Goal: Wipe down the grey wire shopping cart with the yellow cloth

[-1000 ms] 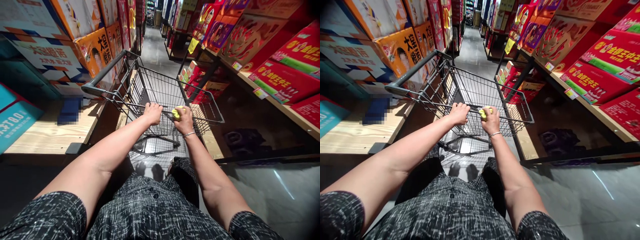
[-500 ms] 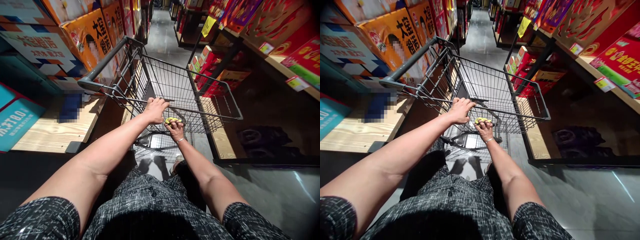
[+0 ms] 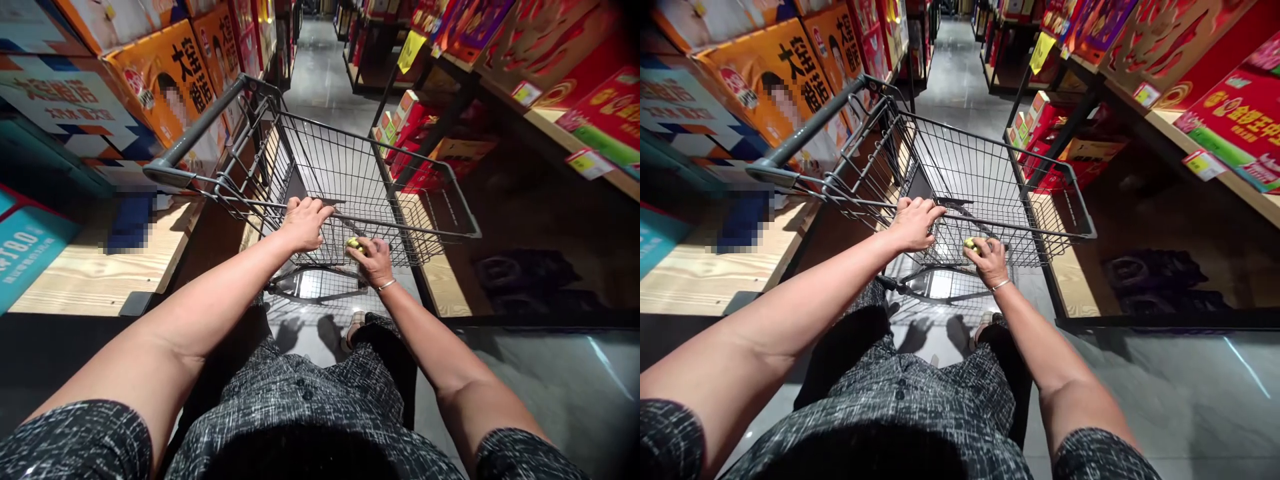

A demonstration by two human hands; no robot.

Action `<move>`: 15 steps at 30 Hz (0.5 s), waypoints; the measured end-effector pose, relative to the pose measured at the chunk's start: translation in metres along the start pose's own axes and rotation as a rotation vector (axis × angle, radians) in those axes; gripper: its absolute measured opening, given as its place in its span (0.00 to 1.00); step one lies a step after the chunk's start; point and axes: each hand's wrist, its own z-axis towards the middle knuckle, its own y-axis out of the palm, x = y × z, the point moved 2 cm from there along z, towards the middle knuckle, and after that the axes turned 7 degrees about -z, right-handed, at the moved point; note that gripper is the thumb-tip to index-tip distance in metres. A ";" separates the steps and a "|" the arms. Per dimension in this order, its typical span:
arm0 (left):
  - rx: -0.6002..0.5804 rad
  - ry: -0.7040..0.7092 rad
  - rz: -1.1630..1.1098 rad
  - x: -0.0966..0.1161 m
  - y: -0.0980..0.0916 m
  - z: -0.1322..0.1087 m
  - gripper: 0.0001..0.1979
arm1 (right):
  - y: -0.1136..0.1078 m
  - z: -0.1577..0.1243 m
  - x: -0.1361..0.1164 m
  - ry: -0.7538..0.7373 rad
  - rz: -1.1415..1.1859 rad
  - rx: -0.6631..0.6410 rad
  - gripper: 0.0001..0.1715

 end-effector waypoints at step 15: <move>-0.015 0.095 0.023 0.024 0.008 0.026 0.34 | 0.057 -0.024 0.016 0.169 -0.003 -0.006 0.18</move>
